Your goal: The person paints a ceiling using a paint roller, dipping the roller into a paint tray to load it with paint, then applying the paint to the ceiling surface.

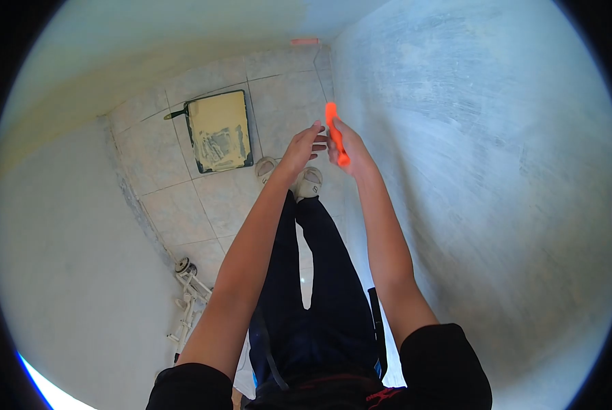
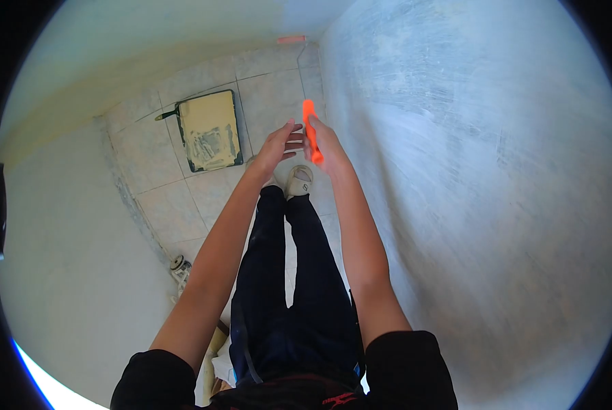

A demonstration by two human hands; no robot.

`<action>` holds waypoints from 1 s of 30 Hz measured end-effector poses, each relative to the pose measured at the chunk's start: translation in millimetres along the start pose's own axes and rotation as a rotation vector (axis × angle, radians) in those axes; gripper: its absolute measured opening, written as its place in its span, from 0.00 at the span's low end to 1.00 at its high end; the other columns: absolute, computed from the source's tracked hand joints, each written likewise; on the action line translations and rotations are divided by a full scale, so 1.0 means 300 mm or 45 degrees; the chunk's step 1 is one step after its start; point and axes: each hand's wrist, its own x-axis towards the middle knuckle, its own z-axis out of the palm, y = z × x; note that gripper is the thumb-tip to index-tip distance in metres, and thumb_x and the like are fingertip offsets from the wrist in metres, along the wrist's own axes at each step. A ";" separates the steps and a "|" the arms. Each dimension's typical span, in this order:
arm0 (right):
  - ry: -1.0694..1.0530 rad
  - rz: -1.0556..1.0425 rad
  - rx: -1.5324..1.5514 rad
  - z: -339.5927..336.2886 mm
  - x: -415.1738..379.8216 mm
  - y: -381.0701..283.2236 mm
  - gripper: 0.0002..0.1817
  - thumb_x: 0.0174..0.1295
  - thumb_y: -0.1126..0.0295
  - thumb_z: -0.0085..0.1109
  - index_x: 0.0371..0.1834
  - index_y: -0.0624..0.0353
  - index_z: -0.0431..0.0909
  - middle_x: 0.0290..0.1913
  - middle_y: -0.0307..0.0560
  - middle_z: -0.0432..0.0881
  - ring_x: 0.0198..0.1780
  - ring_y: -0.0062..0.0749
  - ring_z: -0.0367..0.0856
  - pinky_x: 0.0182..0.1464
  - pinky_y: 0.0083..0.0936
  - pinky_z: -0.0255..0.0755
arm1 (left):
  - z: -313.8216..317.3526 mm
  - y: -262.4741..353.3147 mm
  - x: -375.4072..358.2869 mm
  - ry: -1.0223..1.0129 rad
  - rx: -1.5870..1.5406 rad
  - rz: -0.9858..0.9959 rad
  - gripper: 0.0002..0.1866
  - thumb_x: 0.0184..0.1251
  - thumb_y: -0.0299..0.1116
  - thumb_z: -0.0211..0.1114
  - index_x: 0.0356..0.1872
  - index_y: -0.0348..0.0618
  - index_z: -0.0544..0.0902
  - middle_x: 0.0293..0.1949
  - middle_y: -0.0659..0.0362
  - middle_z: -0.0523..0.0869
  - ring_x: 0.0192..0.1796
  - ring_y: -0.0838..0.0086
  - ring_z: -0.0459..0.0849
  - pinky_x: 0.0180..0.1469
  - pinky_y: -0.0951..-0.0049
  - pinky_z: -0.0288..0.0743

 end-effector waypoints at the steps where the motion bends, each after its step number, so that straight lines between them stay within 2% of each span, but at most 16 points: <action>1: -0.003 -0.005 0.004 0.013 0.073 -0.014 0.22 0.75 0.47 0.50 0.33 0.54 0.71 0.19 0.38 0.69 0.16 0.23 0.66 0.18 0.21 0.58 | -0.008 -0.010 0.008 0.000 0.006 0.004 0.38 0.76 0.64 0.50 0.69 0.39 0.73 0.61 0.51 0.83 0.62 0.63 0.80 0.65 0.61 0.69; 3: 0.118 0.095 0.017 0.044 0.200 -0.047 0.19 0.73 0.49 0.55 0.33 0.52 0.71 0.18 0.33 0.69 0.14 0.20 0.64 0.17 0.17 0.61 | -0.025 -0.024 0.024 0.023 0.078 -0.037 0.38 0.78 0.64 0.44 0.73 0.43 0.70 0.64 0.52 0.80 0.65 0.63 0.78 0.69 0.58 0.67; 6: 0.074 0.104 0.069 0.072 0.216 -0.081 0.19 0.72 0.49 0.57 0.33 0.53 0.71 0.19 0.33 0.70 0.15 0.19 0.65 0.18 0.17 0.60 | -0.048 -0.011 0.008 0.055 0.110 -0.034 0.38 0.78 0.64 0.44 0.74 0.43 0.68 0.64 0.51 0.80 0.65 0.63 0.78 0.69 0.58 0.67; 11: 0.013 -0.068 -0.158 0.077 -0.168 -0.047 0.22 0.73 0.46 0.55 0.33 0.53 0.71 0.18 0.33 0.69 0.13 0.20 0.64 0.17 0.18 0.57 | -0.041 -0.001 -0.025 0.090 0.028 -0.008 0.39 0.78 0.65 0.44 0.74 0.42 0.68 0.65 0.51 0.80 0.65 0.63 0.78 0.69 0.57 0.67; 14: 0.059 -0.050 -0.188 0.123 -0.411 -0.025 0.22 0.73 0.46 0.54 0.33 0.53 0.71 0.17 0.34 0.67 0.11 0.22 0.63 0.16 0.22 0.56 | -0.033 0.029 -0.056 0.073 -0.039 0.041 0.40 0.78 0.65 0.44 0.74 0.42 0.69 0.64 0.51 0.80 0.65 0.64 0.78 0.68 0.58 0.67; 16: 0.039 -0.060 -0.205 0.141 -0.484 -0.012 0.23 0.74 0.47 0.52 0.30 0.55 0.71 0.17 0.39 0.70 0.12 0.27 0.67 0.17 0.27 0.61 | -0.029 0.052 -0.065 0.057 -0.071 0.068 0.40 0.78 0.65 0.44 0.73 0.41 0.69 0.64 0.51 0.80 0.65 0.64 0.78 0.68 0.58 0.67; 20: -0.003 -0.106 -0.160 0.124 -0.253 0.020 0.22 0.74 0.49 0.53 0.30 0.55 0.71 0.17 0.39 0.69 0.13 0.26 0.68 0.17 0.25 0.61 | -0.027 0.075 -0.058 0.097 -0.067 0.096 0.39 0.78 0.64 0.45 0.72 0.40 0.71 0.63 0.52 0.81 0.64 0.65 0.79 0.67 0.58 0.68; 22: 0.008 -0.084 -0.057 0.134 -0.089 0.004 0.18 0.72 0.51 0.57 0.32 0.51 0.70 0.18 0.35 0.68 0.14 0.21 0.66 0.17 0.23 0.57 | -0.038 0.085 -0.056 0.124 -0.028 0.097 0.38 0.78 0.64 0.46 0.72 0.40 0.71 0.63 0.52 0.81 0.64 0.65 0.79 0.67 0.58 0.68; 25: 0.000 -0.023 -0.010 0.138 -0.044 -0.045 0.16 0.69 0.53 0.61 0.32 0.51 0.70 0.18 0.34 0.68 0.17 0.20 0.67 0.18 0.22 0.58 | -0.045 0.096 -0.064 0.134 0.044 0.084 0.38 0.78 0.63 0.48 0.72 0.40 0.71 0.63 0.53 0.81 0.63 0.66 0.78 0.67 0.58 0.68; 28: -0.057 -0.070 -0.060 0.128 -0.230 -0.039 0.16 0.67 0.57 0.64 0.32 0.57 0.71 0.19 0.37 0.71 0.16 0.23 0.70 0.18 0.24 0.63 | -0.036 0.113 -0.096 0.123 0.069 0.071 0.38 0.78 0.63 0.48 0.72 0.39 0.71 0.63 0.53 0.81 0.64 0.66 0.78 0.68 0.58 0.68; 30: -0.007 -0.118 -0.141 0.142 -0.433 -0.023 0.15 0.66 0.59 0.64 0.35 0.57 0.72 0.20 0.36 0.71 0.14 0.22 0.68 0.17 0.24 0.63 | -0.026 0.126 -0.130 0.094 0.019 0.097 0.40 0.76 0.65 0.49 0.71 0.37 0.72 0.64 0.50 0.81 0.64 0.63 0.79 0.66 0.59 0.69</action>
